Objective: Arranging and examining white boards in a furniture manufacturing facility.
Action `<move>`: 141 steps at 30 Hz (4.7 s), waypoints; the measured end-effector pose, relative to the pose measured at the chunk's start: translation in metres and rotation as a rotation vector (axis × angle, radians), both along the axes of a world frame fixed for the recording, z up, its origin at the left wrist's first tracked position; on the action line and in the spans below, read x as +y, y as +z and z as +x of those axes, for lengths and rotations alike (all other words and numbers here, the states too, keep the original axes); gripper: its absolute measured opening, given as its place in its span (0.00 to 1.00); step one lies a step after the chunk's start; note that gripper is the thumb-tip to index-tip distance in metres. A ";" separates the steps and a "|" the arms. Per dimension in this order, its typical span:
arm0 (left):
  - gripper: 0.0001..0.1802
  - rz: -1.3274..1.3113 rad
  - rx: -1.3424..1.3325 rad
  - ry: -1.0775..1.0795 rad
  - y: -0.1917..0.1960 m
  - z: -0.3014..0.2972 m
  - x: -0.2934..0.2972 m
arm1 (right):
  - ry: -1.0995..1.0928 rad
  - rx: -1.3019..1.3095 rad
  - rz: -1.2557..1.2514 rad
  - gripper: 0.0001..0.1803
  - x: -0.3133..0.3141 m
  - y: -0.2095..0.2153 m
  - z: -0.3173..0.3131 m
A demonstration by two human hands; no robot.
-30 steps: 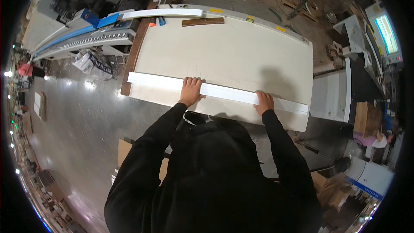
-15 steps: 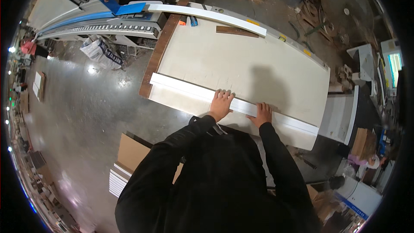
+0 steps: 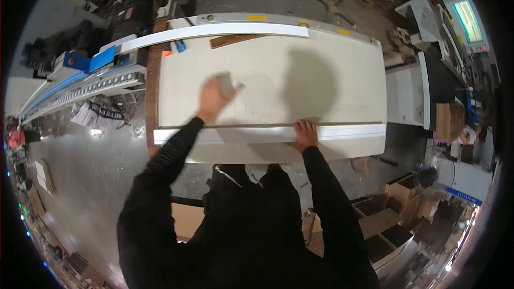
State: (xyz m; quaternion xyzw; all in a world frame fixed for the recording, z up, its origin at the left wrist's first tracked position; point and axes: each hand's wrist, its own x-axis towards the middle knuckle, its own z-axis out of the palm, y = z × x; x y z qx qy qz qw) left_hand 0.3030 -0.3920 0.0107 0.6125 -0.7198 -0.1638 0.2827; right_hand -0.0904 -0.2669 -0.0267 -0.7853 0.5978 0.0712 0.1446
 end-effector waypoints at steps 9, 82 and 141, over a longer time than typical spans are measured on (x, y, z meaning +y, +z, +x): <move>0.55 0.154 -0.965 0.005 -0.036 0.203 -0.234 | -0.023 -0.079 0.008 0.45 -0.006 0.013 -0.004; 0.21 0.077 -0.390 -0.179 -0.028 -0.247 0.117 | -0.936 -0.686 -0.522 0.39 -0.013 -0.083 -0.455; 0.27 -0.021 -0.164 -0.182 -0.045 -0.224 0.138 | 0.262 -0.192 -0.309 0.57 -0.006 0.000 -0.049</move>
